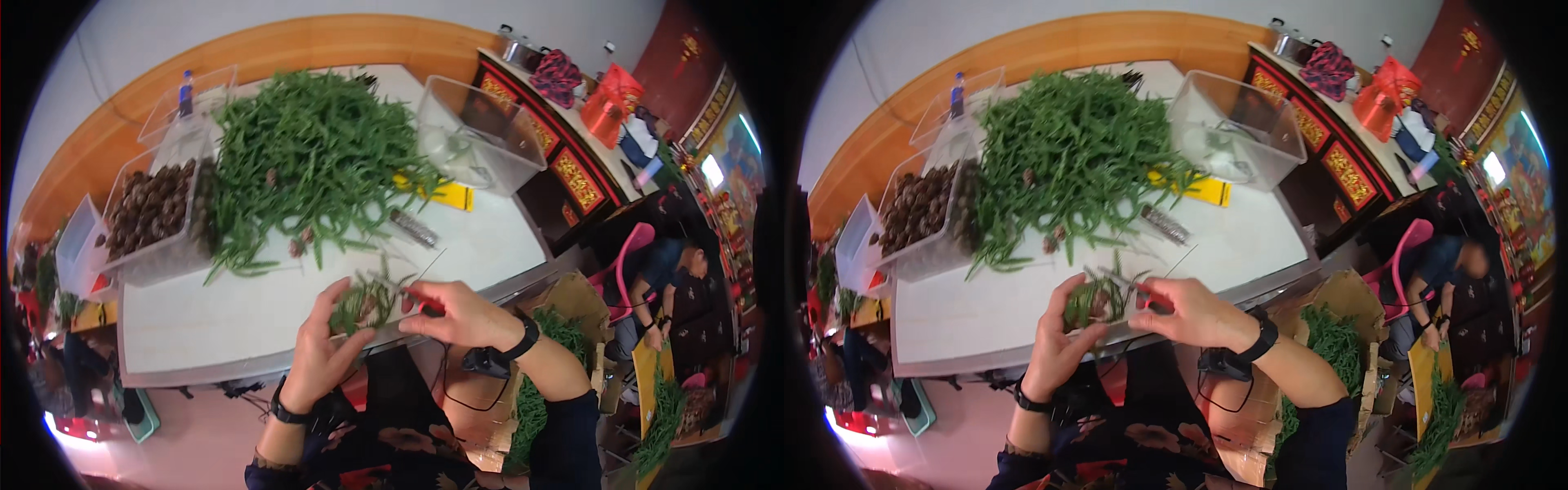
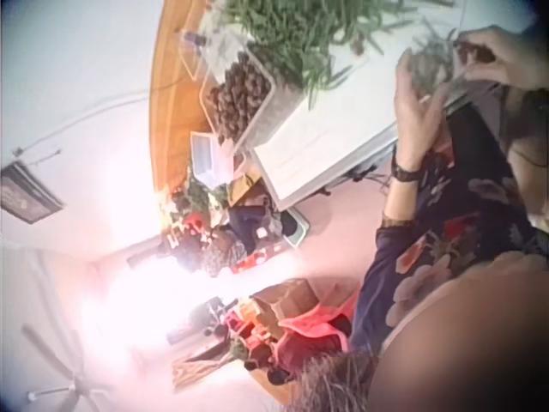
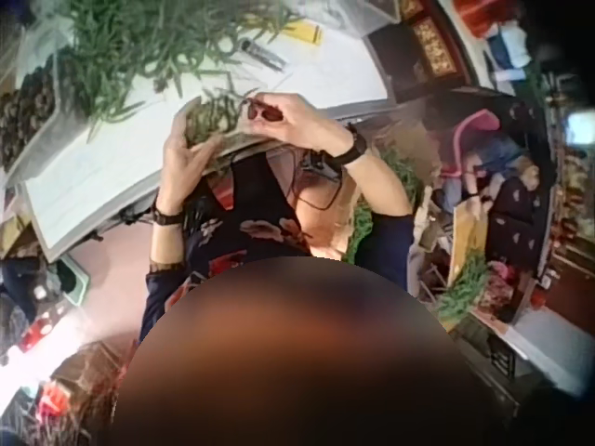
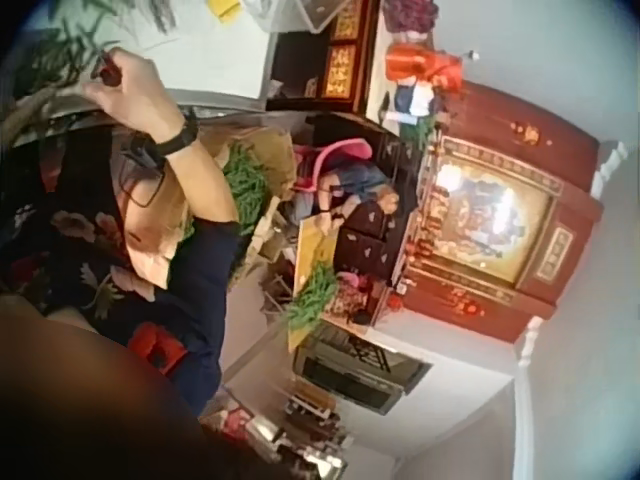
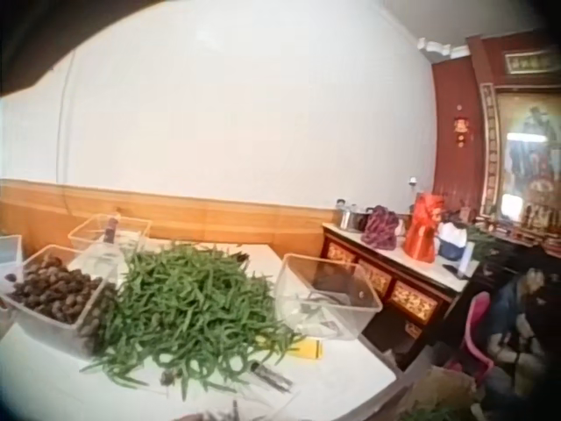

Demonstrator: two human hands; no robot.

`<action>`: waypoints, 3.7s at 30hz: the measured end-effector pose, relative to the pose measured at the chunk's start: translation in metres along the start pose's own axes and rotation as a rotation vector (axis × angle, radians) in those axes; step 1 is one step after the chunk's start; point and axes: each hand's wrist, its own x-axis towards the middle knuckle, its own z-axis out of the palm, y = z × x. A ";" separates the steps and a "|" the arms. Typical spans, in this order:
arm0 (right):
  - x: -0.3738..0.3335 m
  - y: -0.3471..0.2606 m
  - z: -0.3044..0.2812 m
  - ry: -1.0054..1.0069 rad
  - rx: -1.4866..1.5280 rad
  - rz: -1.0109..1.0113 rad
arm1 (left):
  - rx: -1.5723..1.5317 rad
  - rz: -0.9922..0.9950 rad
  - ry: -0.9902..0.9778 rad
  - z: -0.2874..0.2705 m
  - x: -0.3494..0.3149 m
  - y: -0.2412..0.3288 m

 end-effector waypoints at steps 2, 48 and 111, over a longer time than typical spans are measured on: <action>0.003 0.010 -0.022 0.209 0.195 -0.120 | 0.144 0.086 0.099 -0.001 -0.007 0.012; 0.026 0.183 -0.073 0.547 -0.577 0.049 | 0.817 -0.137 0.051 -0.081 0.029 0.021; 0.171 0.051 0.028 0.039 0.461 -0.178 | 0.303 0.181 0.308 -0.062 0.115 -0.051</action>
